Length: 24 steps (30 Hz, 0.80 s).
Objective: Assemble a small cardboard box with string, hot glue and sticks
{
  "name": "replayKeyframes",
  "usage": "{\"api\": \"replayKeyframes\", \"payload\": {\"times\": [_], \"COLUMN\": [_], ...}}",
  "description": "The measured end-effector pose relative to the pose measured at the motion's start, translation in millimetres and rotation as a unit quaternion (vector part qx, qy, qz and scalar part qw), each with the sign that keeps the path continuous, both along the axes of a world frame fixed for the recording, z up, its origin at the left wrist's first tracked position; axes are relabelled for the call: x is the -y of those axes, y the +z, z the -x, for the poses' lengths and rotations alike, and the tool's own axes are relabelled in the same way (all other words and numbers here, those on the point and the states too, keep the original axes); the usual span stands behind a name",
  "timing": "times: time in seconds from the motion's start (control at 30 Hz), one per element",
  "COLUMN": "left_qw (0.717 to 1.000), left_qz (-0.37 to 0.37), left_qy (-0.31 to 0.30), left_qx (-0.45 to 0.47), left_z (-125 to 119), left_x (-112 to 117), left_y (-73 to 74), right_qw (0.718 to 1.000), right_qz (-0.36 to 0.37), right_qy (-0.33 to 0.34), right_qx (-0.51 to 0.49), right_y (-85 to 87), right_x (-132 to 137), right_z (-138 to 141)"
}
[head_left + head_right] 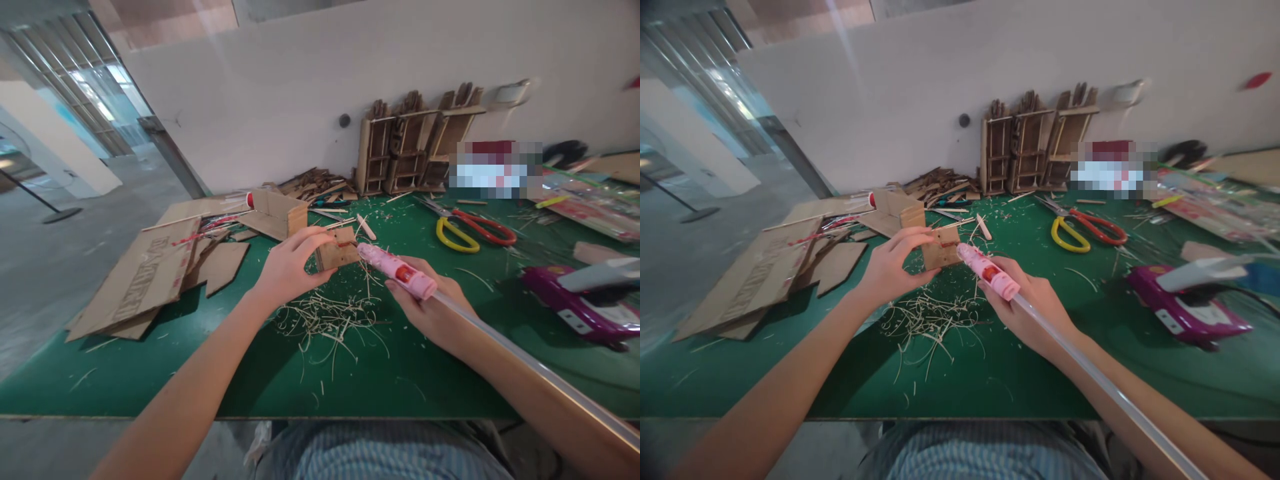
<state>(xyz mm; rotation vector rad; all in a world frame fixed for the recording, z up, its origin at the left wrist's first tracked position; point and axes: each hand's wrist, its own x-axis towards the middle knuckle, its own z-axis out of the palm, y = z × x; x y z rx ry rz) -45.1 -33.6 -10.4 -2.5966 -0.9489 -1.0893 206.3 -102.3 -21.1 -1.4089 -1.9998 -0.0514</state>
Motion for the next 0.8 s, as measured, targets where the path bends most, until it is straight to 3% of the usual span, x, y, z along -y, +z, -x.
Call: {"api": "replayKeyframes", "payload": {"times": [0.3, 0.63, 0.8], "left_qw": [1.0, 1.0, 1.0], "left_qz": [0.002, -0.005, -0.009], "left_qy": [-0.002, -0.01, -0.014], "left_qx": [0.003, -0.007, -0.013], "left_z": [-0.6, -1.4, -1.6], "left_x": [0.0, -0.2, -0.1], "left_y": [0.3, -0.1, -0.3], "right_qw": [1.0, 0.997, 0.998], "right_qz": [-0.007, -0.002, 0.014], "right_qy": [0.005, 0.074, 0.061], "right_qx": [0.003, 0.021, 0.015], "right_y": [-0.6, -4.5, -4.0], "right_x": [1.7, 2.0, 1.7], "right_z": [-1.2, 0.1, 1.2]}}
